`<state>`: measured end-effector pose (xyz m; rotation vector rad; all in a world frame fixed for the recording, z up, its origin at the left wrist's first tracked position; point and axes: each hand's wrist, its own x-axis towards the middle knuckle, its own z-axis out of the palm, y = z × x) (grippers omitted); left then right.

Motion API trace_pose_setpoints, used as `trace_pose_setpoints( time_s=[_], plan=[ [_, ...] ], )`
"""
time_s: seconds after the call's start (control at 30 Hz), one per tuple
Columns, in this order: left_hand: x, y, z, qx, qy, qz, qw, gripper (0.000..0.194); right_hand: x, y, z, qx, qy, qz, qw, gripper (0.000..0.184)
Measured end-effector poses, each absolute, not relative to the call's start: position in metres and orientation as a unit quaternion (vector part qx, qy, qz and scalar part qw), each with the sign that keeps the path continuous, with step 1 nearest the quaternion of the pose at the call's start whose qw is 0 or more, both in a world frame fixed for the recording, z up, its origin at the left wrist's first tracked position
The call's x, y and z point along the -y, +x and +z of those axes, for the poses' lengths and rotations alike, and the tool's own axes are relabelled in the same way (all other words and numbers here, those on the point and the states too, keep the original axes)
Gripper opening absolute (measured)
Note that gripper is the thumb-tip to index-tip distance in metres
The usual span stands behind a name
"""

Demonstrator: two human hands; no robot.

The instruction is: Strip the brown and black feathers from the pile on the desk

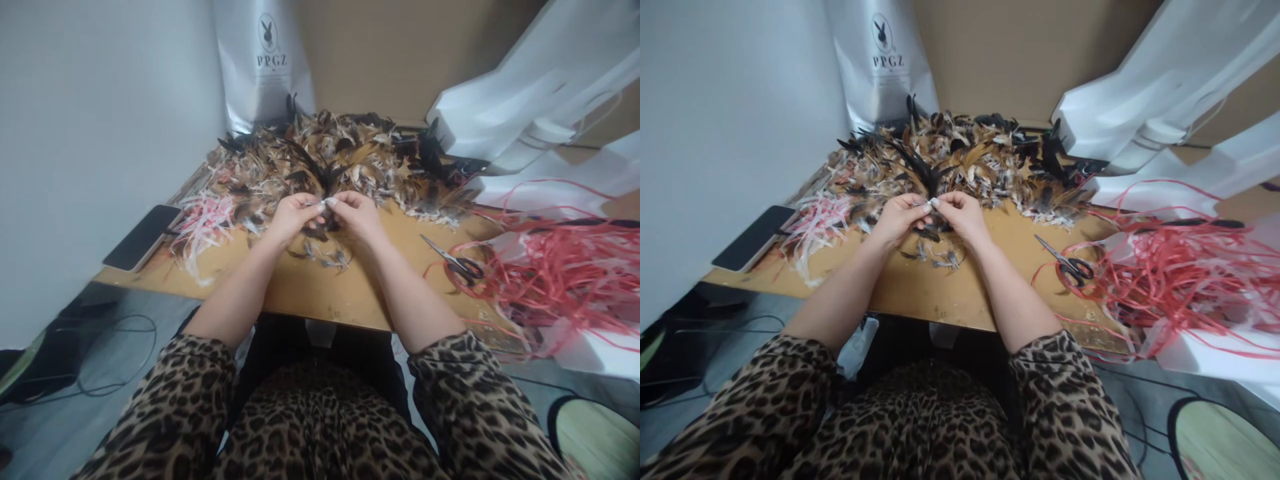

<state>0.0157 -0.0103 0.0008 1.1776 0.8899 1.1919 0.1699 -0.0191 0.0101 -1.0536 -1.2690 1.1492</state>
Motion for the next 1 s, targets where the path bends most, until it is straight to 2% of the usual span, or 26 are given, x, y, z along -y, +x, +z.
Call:
trace_pose_setpoints(
  time_s=[0.13,0.37,0.7,1.0],
  plan=[
    [0.013,0.017,0.001,-0.380,0.530,0.504,0.566,0.038,0.017,0.170,0.008,0.530,-0.430,0.479,0.552,0.020],
    [0.013,0.017,0.002,-0.386,0.540,0.501,0.555,0.040,0.017,0.175,0.009,0.574,-0.435,0.453,0.525,0.017],
    [0.011,0.013,0.002,-0.396,0.558,0.484,0.545,0.033,0.017,0.176,0.012,0.587,-0.458,0.428,0.512,0.012],
    [0.010,0.012,-0.006,-0.279,0.418,0.435,0.747,0.024,0.019,0.166,0.008,0.480,-0.338,0.602,0.541,0.024]
  ],
)
